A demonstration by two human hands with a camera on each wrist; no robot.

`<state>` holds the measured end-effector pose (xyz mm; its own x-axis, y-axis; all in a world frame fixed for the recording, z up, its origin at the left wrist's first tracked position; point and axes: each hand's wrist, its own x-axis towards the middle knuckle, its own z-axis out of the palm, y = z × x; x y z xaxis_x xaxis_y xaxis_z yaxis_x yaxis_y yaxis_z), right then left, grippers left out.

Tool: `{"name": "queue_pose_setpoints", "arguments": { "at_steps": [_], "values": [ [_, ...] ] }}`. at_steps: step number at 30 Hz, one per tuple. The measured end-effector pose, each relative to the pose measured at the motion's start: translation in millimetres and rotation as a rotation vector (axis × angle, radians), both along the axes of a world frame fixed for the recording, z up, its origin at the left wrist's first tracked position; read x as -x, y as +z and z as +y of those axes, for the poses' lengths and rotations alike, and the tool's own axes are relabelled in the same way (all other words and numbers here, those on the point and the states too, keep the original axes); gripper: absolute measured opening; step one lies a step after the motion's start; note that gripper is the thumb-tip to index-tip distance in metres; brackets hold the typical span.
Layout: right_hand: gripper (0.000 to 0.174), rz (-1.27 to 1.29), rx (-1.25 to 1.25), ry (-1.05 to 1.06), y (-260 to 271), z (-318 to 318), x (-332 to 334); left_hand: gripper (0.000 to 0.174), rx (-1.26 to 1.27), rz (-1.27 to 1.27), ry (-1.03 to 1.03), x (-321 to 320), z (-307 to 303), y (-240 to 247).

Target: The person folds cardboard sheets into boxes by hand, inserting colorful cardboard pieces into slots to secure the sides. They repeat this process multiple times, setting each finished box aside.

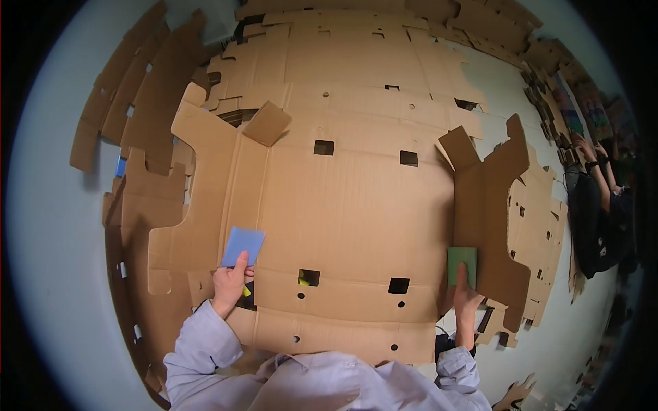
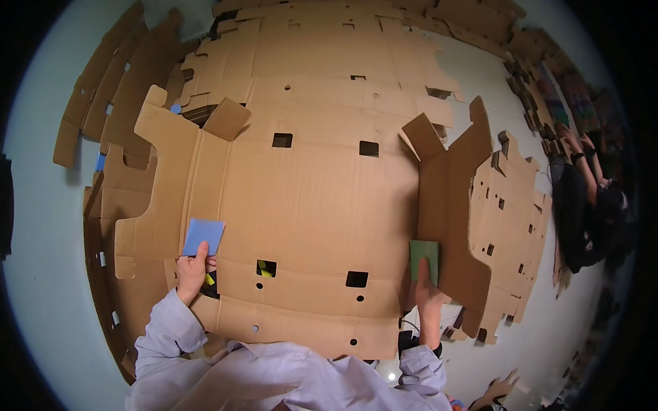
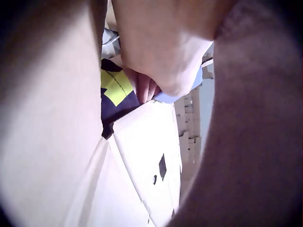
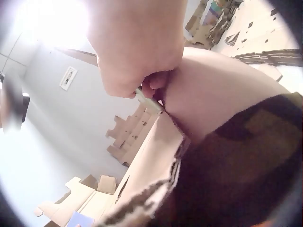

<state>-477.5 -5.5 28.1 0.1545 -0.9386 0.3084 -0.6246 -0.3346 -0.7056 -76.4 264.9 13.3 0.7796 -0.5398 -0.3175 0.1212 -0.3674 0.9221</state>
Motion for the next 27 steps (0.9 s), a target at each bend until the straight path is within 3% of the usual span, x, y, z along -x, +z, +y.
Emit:
{"name": "queue_pose_setpoints", "arguments": {
  "at_steps": [2,7,9,10,11,12,13,14,16,17,19,20,22,23,24,26,27],
  "values": [
    [0.034,-0.016,0.068,-0.017,-9.9,-2.3,4.5,0.030,0.036,0.013,0.006,0.2,3.0,-3.7],
    [0.025,-0.703,-0.027,-0.115,42.7,-23.6,-23.2,0.024,0.165,0.027,-0.040,2.1,-11.0,30.1],
    [0.022,-0.745,0.106,-0.172,67.1,-49.4,-24.4,0.020,0.220,-0.027,-0.094,-6.5,-28.2,50.2],
    [0.023,-0.804,0.154,-0.173,87.9,-59.8,-33.2,0.017,0.247,-0.103,-0.109,-11.8,-36.9,67.9],
    [0.025,-0.867,0.205,-0.174,110.2,-68.2,-42.5,0.016,0.160,-0.397,-0.159,-20.2,-37.0,81.8],
    [0.026,-0.964,0.144,-0.170,130.5,-76.7,-46.4,0.017,0.317,-0.364,-0.151,-34.9,-40.0,85.4],
    [0.028,-1.057,0.080,-0.164,149.4,-85.8,-51.2,0.018,0.281,-0.584,-0.192,-42.9,-48.3,111.2],
    [0.029,-1.157,0.170,-0.218,168.3,-97.8,-63.6,0.019,0.241,-0.804,-0.228,-48.3,-55.2,136.6],
    [0.030,-1.356,0.344,-0.329,197.7,-122.3,-94.0,0.019,0.361,-0.821,-0.086,-63.6,-58.2,144.0],
    [0.031,-1.296,0.289,-0.394,192.9,-138.1,-99.6,0.019,0.423,-0.830,-0.020,-69.2,-58.0,146.4],
    [0.031,-1.270,0.309,-0.141,165.0,-138.3,-135.1,0.019,0.404,-0.813,-0.031,-72.7,-62.6,128.2],
    [0.031,-1.110,0.341,0.008,150.9,-120.5,-152.8,0.019,0.385,-0.783,-0.076,-71.0,-66.7,117.5],
    [0.031,-0.393,0.573,0.603,138.0,-47.5,-180.2,0.027,0.410,-0.593,-0.135,-71.2,-84.0,89.5],
    [0.031,-0.165,0.620,0.912,136.4,-20.0,-191.3,0.036,0.445,-0.428,-0.151,-69.3,-93.3,76.0],
    [0.031,-0.077,0.581,1.057,122.0,-3.6,-202.1,0.043,0.497,-0.220,-0.107,-64.3,-100.9,70.8],
    [0.017,-0.143,0.461,0.997,82.2,1.3,-208.8,0.059,0.593,0.203,-0.005,-61.8,-121.2,61.0],
    [0.014,-0.145,0.418,0.953,68.7,-6.2,-207.8,0.073,0.593,0.253,-0.053,-72.2,-128.0,45.6]
  ]
}}
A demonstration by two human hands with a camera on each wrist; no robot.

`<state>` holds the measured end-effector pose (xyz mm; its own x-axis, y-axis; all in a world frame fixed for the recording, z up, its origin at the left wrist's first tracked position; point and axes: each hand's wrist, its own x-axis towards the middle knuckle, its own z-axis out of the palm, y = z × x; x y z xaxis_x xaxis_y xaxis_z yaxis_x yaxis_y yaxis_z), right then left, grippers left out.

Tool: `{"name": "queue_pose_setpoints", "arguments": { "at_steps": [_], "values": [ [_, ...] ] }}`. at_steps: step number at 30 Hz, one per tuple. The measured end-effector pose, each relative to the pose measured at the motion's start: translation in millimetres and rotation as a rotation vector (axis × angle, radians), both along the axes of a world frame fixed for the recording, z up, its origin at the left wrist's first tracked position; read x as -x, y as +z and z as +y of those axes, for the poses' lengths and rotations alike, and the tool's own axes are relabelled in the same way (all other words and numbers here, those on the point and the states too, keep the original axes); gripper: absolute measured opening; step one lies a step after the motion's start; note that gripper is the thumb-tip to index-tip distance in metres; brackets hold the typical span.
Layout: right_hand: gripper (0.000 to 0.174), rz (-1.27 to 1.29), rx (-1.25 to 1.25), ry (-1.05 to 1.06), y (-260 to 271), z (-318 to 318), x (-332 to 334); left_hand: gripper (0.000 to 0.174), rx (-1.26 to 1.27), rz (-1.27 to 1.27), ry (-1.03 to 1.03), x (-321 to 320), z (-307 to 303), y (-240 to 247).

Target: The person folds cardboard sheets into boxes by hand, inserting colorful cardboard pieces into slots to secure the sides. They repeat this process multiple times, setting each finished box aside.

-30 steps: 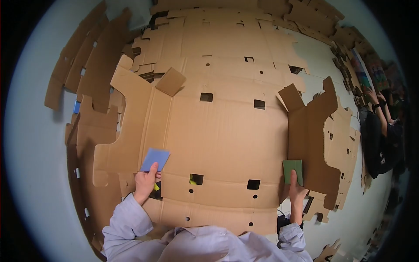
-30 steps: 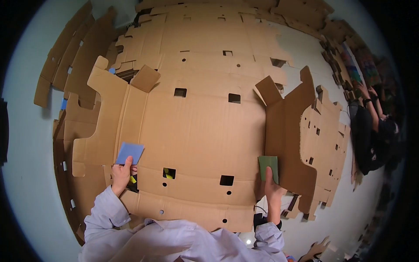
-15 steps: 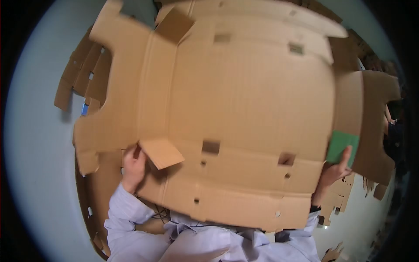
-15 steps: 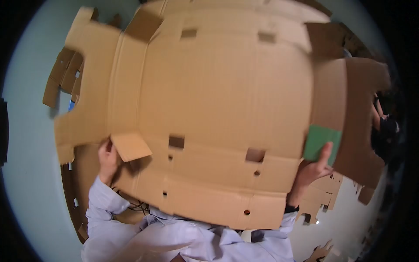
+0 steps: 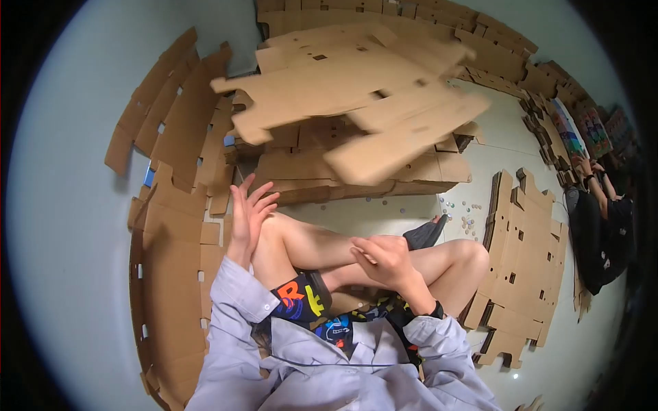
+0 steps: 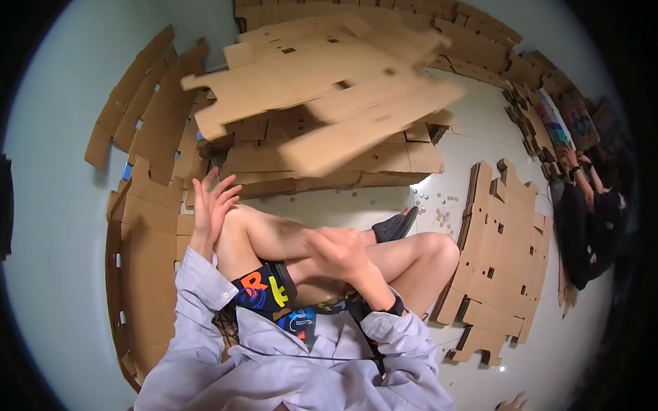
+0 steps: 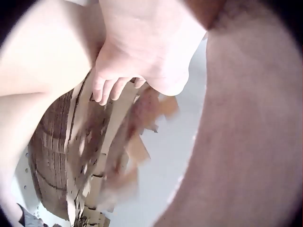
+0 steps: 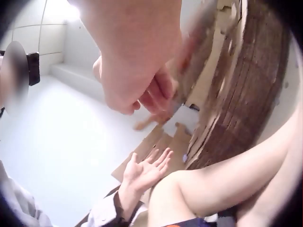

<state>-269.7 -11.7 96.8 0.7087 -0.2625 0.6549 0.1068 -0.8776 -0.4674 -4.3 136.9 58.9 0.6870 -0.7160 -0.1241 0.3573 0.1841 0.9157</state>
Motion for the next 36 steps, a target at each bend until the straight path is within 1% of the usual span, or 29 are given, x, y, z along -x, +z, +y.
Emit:
{"name": "queue_pose_setpoints", "arguments": {
  "at_steps": [2,3,5,6,8,9,12,15,16,18,20,21,24,25,27,28,30,31,33,34,36],
  "values": [
    [0.007,0.024,-0.092,-0.088,-20.6,-15.2,8.3,0.069,0.007,0.042,-0.023,0.5,-16.9,2.1],
    [0.003,0.040,-0.143,-0.134,-25.6,-19.2,14.8,0.067,-0.079,-0.003,-0.030,-2.5,-22.0,-1.8],
    [0.009,0.074,-0.240,-0.228,-17.4,-37.3,17.3,0.063,-0.232,-0.108,-0.051,-13.3,-41.0,-11.0],
    [0.010,0.087,-0.301,-0.280,-14.3,-47.1,17.1,0.060,-0.314,-0.349,-0.082,-21.5,-51.3,-18.4],
    [0.013,0.214,-0.356,-0.309,-1.1,-67.4,18.5,0.054,-0.464,-0.833,-0.138,-38.9,-70.9,-31.7],
    [0.014,0.281,-0.388,-0.318,4.9,-75.0,17.3,0.050,-0.506,-1.055,-0.165,-33.3,-79.5,-6.9],
    [0.018,0.408,-0.383,-0.284,13.3,-86.7,10.4,0.049,-0.390,-1.325,-0.179,-74.0,-119.8,-24.4],
    [0.020,0.491,-0.348,-0.215,-4.4,-86.4,4.5,0.052,-0.692,-1.413,-0.194,-83.0,-156.2,-16.7],
    [0.020,0.511,-0.325,-0.192,-13.8,-85.5,4.1,0.054,-0.714,-1.500,-0.204,-81.7,-167.5,-16.9],
    [0.022,0.571,-0.376,-0.165,-30.8,-80.1,5.2,0.059,-0.754,-1.676,-0.236,-77.8,-189.0,-23.5],
    [0.022,0.585,-0.401,-0.155,-48.1,-75.9,7.5,0.064,-0.786,-1.767,-0.262,-81.7,-213.4,-35.4],
    [0.025,0.597,-0.462,-0.192,-55.1,-73.3,8.3,0.067,-0.799,-1.812,-0.282,-81.1,-225.5,-41.5],
    [0.031,0.380,-0.310,-0.405,-88.6,-66.6,0.2,0.071,-0.819,-1.734,-0.430,-83.4,-246.4,-57.3],
    [0.040,0.403,-0.321,-0.341,-91.5,-68.7,-5.0,0.071,-0.837,-1.725,-0.434,-77.1,-247.0,-55.9],
    [0.043,0.300,-0.199,-0.374,-84.6,-80.3,-22.7,0.070,-0.869,-1.730,-0.443,-71.9,-252.3,-45.0],
    [0.044,0.254,-0.145,-0.391,-82.4,-83.7,-32.9,0.070,-0.859,-1.774,-0.497,-76.1,-251.9,-42.6],
    [0.052,0.173,-0.337,-0.455,-89.9,-103.2,-58.5,0.069,-0.817,-1.852,-0.594,-85.0,-258.3,-35.7],
    [0.055,0.249,-0.268,-0.517,-92.9,-113.5,-67.4,0.069,-0.824,-1.883,-0.631,-82.4,-259.8,-27.0],
    [0.061,0.389,-0.125,-0.624,-98.9,-130.5,-84.8,0.068,-0.853,-1.933,-0.624,-79.9,-258.9,-22.7],
    [0.064,0.389,-0.095,-0.632,-107.9,-133.8,-88.4,0.067,-0.869,-1.958,-0.626,-80.4,-260.0,-21.0],
    [0.070,0.403,-0.045,-0.648,-122.4,-132.2,-89.9,0.062,-1.064,-1.952,-0.621,-84.7,-273.7,-16.8]
  ]
}}
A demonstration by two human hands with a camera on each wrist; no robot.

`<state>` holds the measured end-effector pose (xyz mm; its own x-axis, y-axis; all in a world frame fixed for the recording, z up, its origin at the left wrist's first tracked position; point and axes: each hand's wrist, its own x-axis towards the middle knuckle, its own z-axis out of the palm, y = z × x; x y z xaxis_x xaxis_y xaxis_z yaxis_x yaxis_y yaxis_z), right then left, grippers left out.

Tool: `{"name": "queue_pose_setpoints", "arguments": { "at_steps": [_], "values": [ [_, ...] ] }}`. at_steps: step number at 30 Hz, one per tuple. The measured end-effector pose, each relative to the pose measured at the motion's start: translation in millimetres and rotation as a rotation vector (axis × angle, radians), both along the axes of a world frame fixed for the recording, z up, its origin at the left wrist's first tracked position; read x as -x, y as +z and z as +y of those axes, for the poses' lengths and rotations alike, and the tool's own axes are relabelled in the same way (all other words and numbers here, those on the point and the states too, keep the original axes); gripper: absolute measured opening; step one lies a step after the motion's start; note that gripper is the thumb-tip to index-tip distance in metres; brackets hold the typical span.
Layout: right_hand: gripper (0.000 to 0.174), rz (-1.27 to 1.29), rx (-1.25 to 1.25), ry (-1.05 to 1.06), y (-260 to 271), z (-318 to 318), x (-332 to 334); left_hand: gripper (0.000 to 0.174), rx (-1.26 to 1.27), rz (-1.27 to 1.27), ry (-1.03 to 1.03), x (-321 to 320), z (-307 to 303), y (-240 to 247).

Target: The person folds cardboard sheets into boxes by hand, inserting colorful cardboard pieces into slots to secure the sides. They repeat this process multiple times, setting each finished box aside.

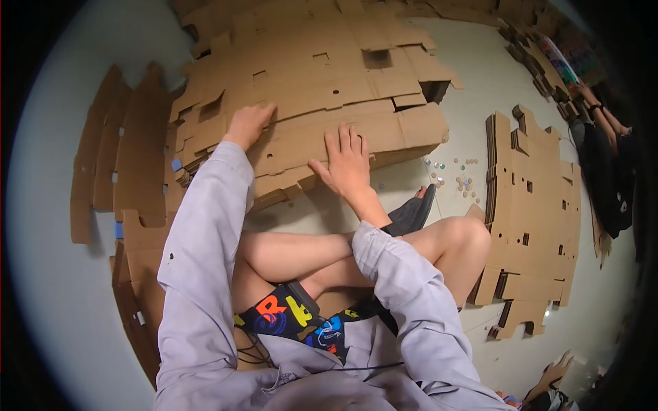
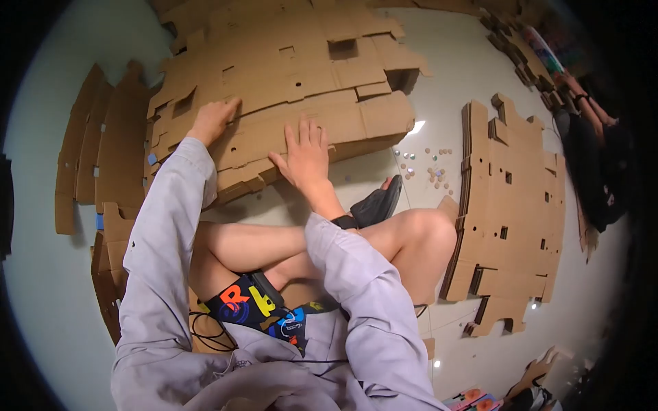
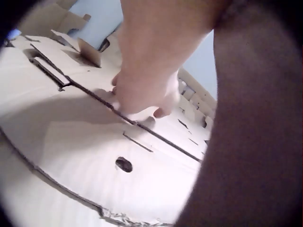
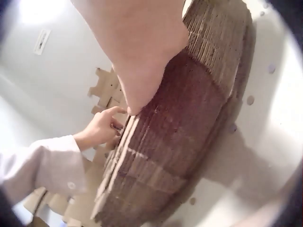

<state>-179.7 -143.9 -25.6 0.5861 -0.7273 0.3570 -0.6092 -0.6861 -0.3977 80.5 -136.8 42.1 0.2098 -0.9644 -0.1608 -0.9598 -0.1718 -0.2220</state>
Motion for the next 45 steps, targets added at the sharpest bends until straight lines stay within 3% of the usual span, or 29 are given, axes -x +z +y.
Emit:
{"name": "queue_pose_setpoints", "arguments": {
  "at_steps": [1,5,8,11,17,21,24,26,30,32,35,38,41,43,45],
  "values": [
    [0.070,0.019,-0.025,-0.005,-3.1,2.2,1.2,0.060,-0.045,-0.032,0.059,1.8,-2.1,-3.0],
    [0.071,0.055,0.001,-0.047,-5.8,0.0,-4.4,0.060,0.388,0.186,0.037,-14.6,3.6,-40.5],
    [0.071,0.071,0.020,-0.052,-6.4,-1.0,-2.5,0.064,0.367,0.274,-0.054,-13.6,6.3,-34.4],
    [0.071,0.076,-0.005,-0.045,-3.0,2.0,-3.1,0.065,0.202,0.239,-0.039,-2.0,8.3,-2.2],
    [0.072,0.052,0.008,-0.042,-3.8,0.9,-3.9,0.049,0.173,-0.013,-0.070,1.9,-1.7,-7.4],
    [0.072,0.075,0.006,-0.044,-3.4,0.1,-3.1,0.031,0.541,-0.117,0.082,-11.2,0.6,-12.8],
    [0.073,0.089,-0.003,-0.040,-2.1,0.0,-3.1,0.025,0.608,-0.193,-0.016,-26.5,4.8,-15.9],
    [0.073,0.077,0.014,-0.035,-2.7,-0.6,-3.3,0.019,0.654,-0.238,-0.011,-35.1,-4.4,-2.3],
    [0.073,0.094,0.019,-0.031,-5.3,-0.1,-4.1,0.014,0.802,-0.302,-0.038,-34.0,-15.0,93.7],
    [0.074,0.132,0.009,-0.018,-1.8,0.4,-2.9,0.011,1.038,-0.289,-0.178,-20.8,1.6,138.9],
    [0.074,0.076,0.053,-0.011,-6.0,-0.2,-1.3,0.011,1.064,-0.181,-0.368,19.2,49.1,176.0],
    [0.071,0.051,0.081,-0.005,-11.1,-6.1,-4.8,0.018,0.967,-0.108,-0.404,63.7,111.5,156.8],
    [0.061,0.004,-0.049,0.086,-14.5,-2.2,9.1,0.018,0.911,0.006,-0.295,89.1,159.7,95.9],
    [0.055,-0.060,-0.221,0.134,-28.1,21.9,29.3,0.021,0.762,0.152,-0.165,100.9,181.5,52.6],
    [0.046,-0.182,-0.298,0.029,-17.8,74.1,55.5,0.025,0.740,0.290,-0.112,121.0,198.0,22.3]
  ]
}}
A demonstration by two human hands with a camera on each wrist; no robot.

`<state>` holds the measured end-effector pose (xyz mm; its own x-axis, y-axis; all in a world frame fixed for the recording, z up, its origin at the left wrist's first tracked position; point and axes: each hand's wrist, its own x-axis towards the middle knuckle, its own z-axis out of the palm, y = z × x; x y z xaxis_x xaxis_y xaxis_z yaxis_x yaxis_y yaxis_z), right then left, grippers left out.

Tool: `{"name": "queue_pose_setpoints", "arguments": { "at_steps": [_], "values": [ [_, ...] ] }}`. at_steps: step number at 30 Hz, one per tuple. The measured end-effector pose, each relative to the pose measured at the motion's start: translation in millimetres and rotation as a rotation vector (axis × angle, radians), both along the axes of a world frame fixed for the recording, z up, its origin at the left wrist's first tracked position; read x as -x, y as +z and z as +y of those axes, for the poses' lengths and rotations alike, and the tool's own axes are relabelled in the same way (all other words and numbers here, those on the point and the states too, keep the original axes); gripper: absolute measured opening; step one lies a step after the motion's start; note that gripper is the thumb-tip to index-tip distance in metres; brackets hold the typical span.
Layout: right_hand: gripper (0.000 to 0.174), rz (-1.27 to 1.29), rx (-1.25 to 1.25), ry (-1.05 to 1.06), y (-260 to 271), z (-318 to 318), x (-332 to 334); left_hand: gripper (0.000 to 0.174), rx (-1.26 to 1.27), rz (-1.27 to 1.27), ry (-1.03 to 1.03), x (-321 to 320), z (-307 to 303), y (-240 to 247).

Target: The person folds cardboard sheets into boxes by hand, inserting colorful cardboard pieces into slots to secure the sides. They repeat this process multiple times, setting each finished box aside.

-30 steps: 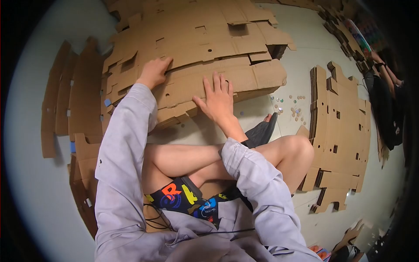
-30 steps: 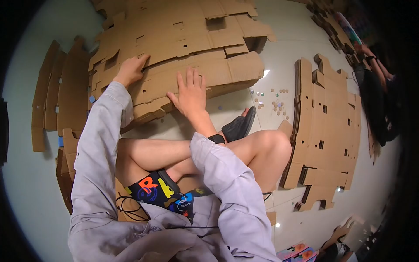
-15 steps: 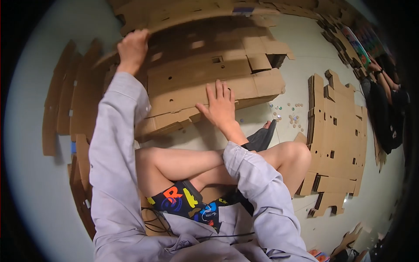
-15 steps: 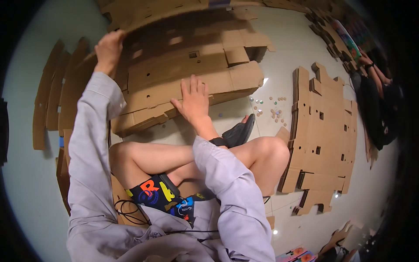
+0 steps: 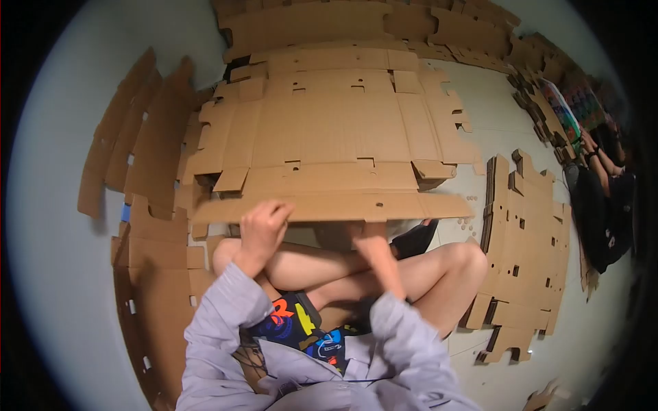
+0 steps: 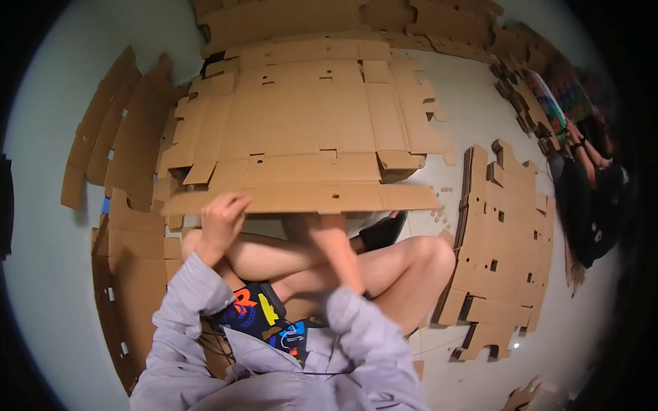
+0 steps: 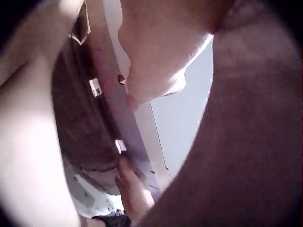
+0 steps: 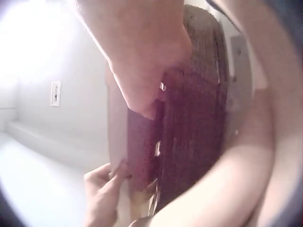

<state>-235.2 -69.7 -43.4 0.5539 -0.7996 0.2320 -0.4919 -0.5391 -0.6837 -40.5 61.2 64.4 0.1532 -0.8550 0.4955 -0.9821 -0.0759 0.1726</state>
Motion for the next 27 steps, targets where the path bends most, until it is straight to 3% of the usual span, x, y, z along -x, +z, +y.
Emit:
{"name": "queue_pose_setpoints", "arguments": {
  "at_steps": [2,4,5,6,8,9,11,14,18,21,27],
  "values": [
    [0.035,-0.092,-0.066,-0.111,10.2,20.1,18.0,0.027,0.021,0.067,0.000,16.7,1.0,-10.7],
    [0.025,-0.022,-0.196,-0.164,14.1,29.9,44.6,0.028,0.005,0.080,0.005,27.7,3.4,-6.6],
    [0.017,-0.334,-0.150,-0.251,24.1,25.1,48.1,0.029,-0.023,0.076,-0.009,25.1,1.3,-4.2],
    [0.015,-0.378,-0.261,-0.290,39.3,17.4,58.4,0.029,-0.048,0.072,-0.022,20.7,-2.7,-1.0],
    [0.018,-0.486,-0.080,-0.424,63.9,5.2,63.1,0.020,-0.129,0.083,-0.043,10.4,-10.5,8.5],
    [0.022,-0.517,-0.159,-0.436,68.3,-3.4,67.3,0.016,-0.146,0.120,-0.089,2.1,-17.2,11.9],
    [0.030,-0.478,-0.024,-0.437,88.7,-18.2,63.2,0.011,-0.181,0.192,-0.185,-17.2,-33.5,17.2],
    [0.043,-0.366,0.257,-0.372,108.5,-46.0,41.8,0.025,-0.268,0.301,-0.192,-47.9,-62.3,22.4],
    [0.063,0.018,0.274,-0.293,75.7,-83.8,16.6,0.044,-0.384,0.306,-0.066,-60.5,-93.7,-7.5],
    [0.068,0.168,0.352,-0.302,53.6,-89.0,7.4,0.050,-0.385,0.155,0.100,-51.9,-105.6,-30.0],
    [0.074,0.376,0.311,-0.244,35.0,-97.1,6.9,0.047,-0.295,0.217,0.100,-54.8,-115.8,-53.4]
  ]
}}
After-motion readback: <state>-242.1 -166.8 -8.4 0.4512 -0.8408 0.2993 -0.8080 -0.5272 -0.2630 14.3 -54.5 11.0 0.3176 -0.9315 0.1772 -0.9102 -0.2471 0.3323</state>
